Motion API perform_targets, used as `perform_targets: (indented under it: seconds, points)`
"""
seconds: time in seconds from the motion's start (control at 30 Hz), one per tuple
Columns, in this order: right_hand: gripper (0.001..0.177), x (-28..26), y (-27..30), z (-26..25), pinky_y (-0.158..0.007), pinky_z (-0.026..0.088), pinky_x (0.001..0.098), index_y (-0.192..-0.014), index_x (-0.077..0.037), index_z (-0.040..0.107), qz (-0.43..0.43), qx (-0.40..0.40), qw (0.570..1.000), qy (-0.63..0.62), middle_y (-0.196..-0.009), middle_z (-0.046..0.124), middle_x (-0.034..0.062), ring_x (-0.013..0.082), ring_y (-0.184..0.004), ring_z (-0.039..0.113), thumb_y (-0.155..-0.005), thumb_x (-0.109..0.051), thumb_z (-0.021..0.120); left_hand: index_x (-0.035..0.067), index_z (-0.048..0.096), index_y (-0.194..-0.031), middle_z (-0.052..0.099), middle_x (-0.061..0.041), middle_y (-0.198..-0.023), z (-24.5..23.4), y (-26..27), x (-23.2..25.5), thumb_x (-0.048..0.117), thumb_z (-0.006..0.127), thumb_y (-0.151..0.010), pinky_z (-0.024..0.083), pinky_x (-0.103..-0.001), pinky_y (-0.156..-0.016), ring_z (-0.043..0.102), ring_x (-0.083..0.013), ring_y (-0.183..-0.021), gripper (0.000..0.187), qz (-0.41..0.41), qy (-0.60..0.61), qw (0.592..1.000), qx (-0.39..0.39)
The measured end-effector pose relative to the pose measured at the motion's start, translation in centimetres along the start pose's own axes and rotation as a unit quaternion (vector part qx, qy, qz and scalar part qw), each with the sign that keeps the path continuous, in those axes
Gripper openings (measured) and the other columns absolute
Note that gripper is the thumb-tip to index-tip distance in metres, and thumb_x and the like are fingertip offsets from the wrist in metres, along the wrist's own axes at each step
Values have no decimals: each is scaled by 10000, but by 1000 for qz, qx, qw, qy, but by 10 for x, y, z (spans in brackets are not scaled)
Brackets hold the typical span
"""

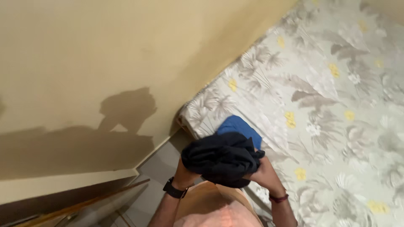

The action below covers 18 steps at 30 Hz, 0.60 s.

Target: The person folds a stack of clothes on a table, carries them to a bedroom, and places them one by one into a wardrobe. The items include a light pink shirt, a dark green shirt, a black shirt, a blue towel, and a dark green towel.

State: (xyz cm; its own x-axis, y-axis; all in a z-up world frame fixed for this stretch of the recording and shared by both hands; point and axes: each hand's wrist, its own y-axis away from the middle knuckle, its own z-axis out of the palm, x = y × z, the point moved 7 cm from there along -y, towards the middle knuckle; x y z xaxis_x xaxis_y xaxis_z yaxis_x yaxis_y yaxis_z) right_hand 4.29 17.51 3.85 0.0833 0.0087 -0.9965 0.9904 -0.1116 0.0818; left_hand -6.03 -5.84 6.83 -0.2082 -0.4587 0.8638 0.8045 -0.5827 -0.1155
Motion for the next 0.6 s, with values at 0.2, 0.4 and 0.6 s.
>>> perform_targets:
  seconds: [0.2,0.4,0.6]
  points:
    - [1083,-23,-24,56,-1033,466,367,-1463,-42,436,-28,-65,996,52,-1361,605,85,185,-1234,560,-546,-174,995,-63,672,-1243,756,-159,-1224,-57,35,22,116,771,-845,555,-357,-992,705,-208,-1127,447,54,-131,990,28]
    - [626,6,-50,105,-1013,522,361,-1325,0,619,-37,-259,955,142,-1263,711,121,208,-1178,638,-766,-103,881,-52,671,-1206,774,-154,-1144,-86,97,75,162,829,-797,593,-345,-911,758,-225,-1055,488,150,-299,937,99]
    - [378,-20,-95,175,-852,574,331,-1114,35,678,-73,-373,909,171,-999,764,129,195,-928,691,-745,-8,745,-52,708,-1161,746,-204,-1218,-87,154,123,-19,704,-868,575,-430,-1037,720,-337,-1166,294,227,-123,953,161]
